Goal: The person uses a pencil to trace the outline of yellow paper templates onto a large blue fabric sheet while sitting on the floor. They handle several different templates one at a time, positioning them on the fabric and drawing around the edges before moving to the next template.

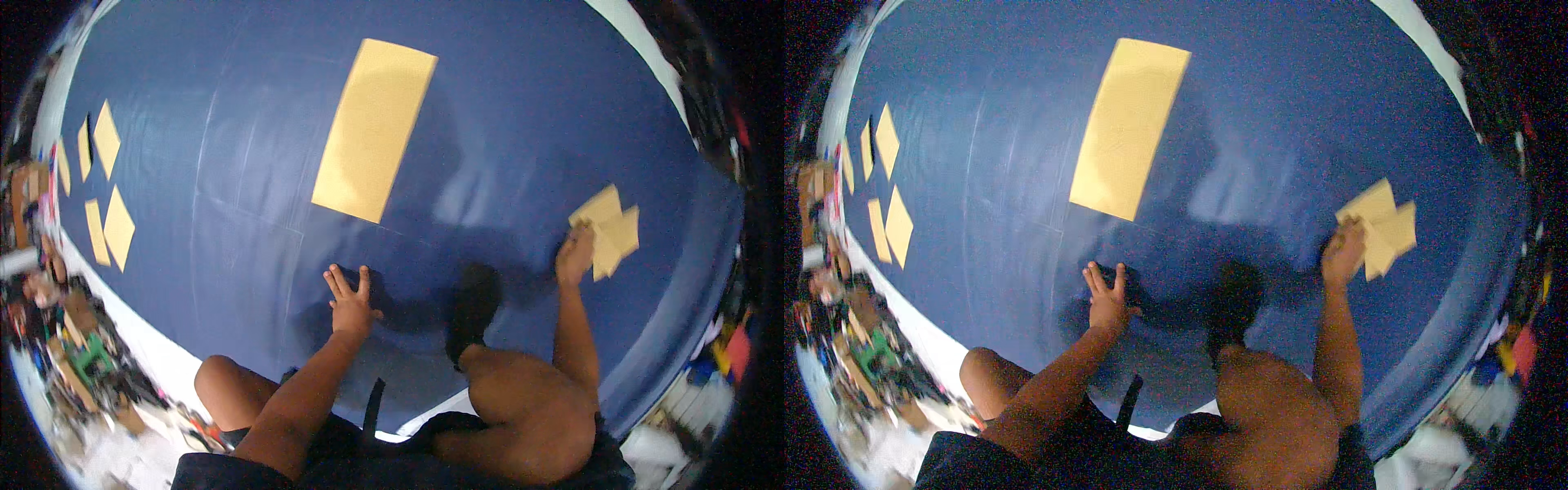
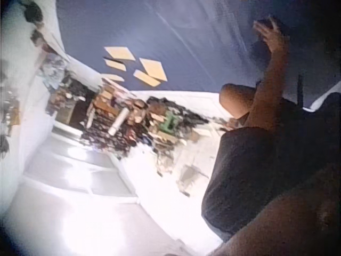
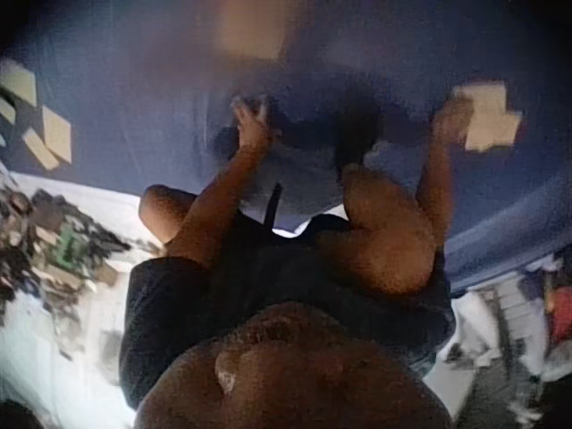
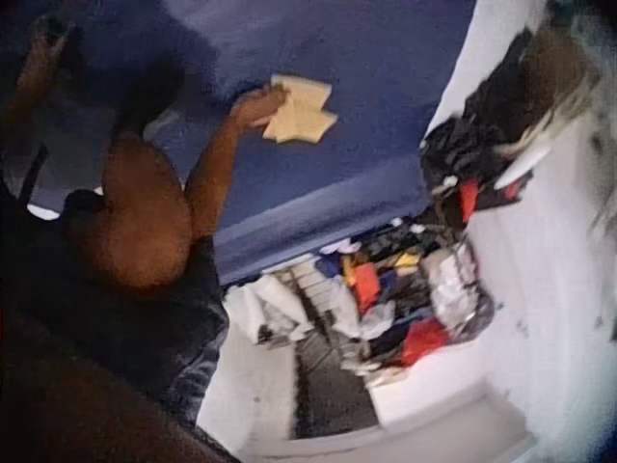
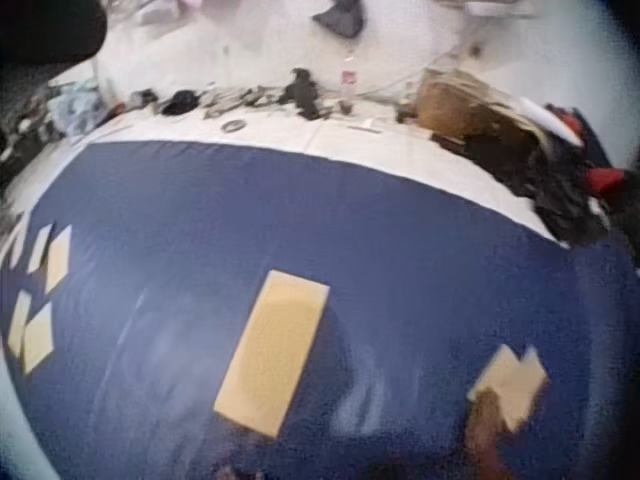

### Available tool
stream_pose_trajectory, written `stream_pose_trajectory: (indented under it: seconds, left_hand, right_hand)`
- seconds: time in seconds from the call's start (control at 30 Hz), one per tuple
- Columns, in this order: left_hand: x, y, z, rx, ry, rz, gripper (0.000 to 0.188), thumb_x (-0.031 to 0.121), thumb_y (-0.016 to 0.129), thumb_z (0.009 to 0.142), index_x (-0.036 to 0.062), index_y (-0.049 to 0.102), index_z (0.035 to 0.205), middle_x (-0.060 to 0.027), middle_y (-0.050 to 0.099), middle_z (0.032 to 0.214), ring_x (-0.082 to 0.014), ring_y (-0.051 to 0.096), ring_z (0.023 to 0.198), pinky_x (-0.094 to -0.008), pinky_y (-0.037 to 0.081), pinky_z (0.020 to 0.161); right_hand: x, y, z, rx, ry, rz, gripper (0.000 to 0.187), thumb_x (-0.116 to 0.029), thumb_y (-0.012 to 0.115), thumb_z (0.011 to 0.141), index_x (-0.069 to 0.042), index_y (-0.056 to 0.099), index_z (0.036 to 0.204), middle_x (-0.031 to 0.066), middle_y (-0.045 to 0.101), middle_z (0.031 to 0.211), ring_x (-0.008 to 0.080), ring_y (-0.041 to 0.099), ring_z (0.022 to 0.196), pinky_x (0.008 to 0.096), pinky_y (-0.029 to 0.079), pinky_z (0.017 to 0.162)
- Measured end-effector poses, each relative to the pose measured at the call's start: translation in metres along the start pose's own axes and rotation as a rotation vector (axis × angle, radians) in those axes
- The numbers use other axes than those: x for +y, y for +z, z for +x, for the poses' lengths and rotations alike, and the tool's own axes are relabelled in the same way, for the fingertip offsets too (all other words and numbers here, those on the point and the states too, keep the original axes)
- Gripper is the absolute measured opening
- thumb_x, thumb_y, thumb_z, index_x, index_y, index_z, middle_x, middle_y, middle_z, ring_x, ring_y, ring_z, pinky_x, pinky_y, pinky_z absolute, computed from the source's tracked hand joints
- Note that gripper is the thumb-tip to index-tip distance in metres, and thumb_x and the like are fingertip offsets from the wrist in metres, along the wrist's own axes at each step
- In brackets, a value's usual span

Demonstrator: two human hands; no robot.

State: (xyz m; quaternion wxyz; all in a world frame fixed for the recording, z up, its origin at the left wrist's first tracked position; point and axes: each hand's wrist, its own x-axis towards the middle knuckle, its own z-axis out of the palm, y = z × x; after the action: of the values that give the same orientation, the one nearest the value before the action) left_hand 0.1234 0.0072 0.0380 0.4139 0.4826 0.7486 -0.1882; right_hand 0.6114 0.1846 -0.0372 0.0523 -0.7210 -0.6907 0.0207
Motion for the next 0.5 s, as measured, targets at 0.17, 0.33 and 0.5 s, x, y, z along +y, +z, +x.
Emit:
stream_pose_trajectory:
  seconds: [0.17, 0.33, 0.5]
  left_hand:
    - [-0.013, 0.007, -0.004, -0.017, -0.05, -0.066, 0.114, 0.032, 0.091, 0.071, 0.0299, 0.022, 0.162, -0.0362, -0.003, 0.165, -0.0537, -0.001, 0.154, -0.0658, 0.048, 0.105]
    - [-0.013, 0.011, -0.003, 0.022, -0.024, -0.127, 0.109, 0.023, 0.088, 0.073, 0.0336, 0.024, 0.161, -0.0314, -0.001, 0.167, -0.051, 0.002, 0.155, -0.0654, 0.045, 0.107]
    - [0.0, 0.008, 0.0, 0.061, -0.069, -0.175, 0.091, 0.016, 0.076, 0.083, 0.0396, 0.03, 0.158, -0.0269, 0.001, 0.169, -0.0496, 0.006, 0.156, -0.0694, 0.04, 0.11]
  right_hand:
    - [-0.159, 0.012, 0.079, 0.025, -0.346, 0.232, 0.039, -0.025, 0.054, 0.1, -0.005, 0.061, 0.134, 0.0245, 0.051, 0.148, 0.0474, 0.042, 0.14, 0.061, 0.027, 0.116]
    - [-0.334, 0.044, 0.136, -0.104, -0.889, 0.331, 0.038, -0.031, 0.06, 0.099, -0.014, 0.064, 0.132, 0.0184, 0.052, 0.151, 0.0456, 0.041, 0.143, 0.0631, 0.026, 0.117]
    - [-0.359, 0.063, 0.153, -0.152, -0.971, 0.153, 0.04, -0.034, 0.057, 0.102, -0.019, 0.061, 0.139, 0.0132, 0.048, 0.156, 0.0423, 0.036, 0.148, 0.0621, 0.022, 0.12]
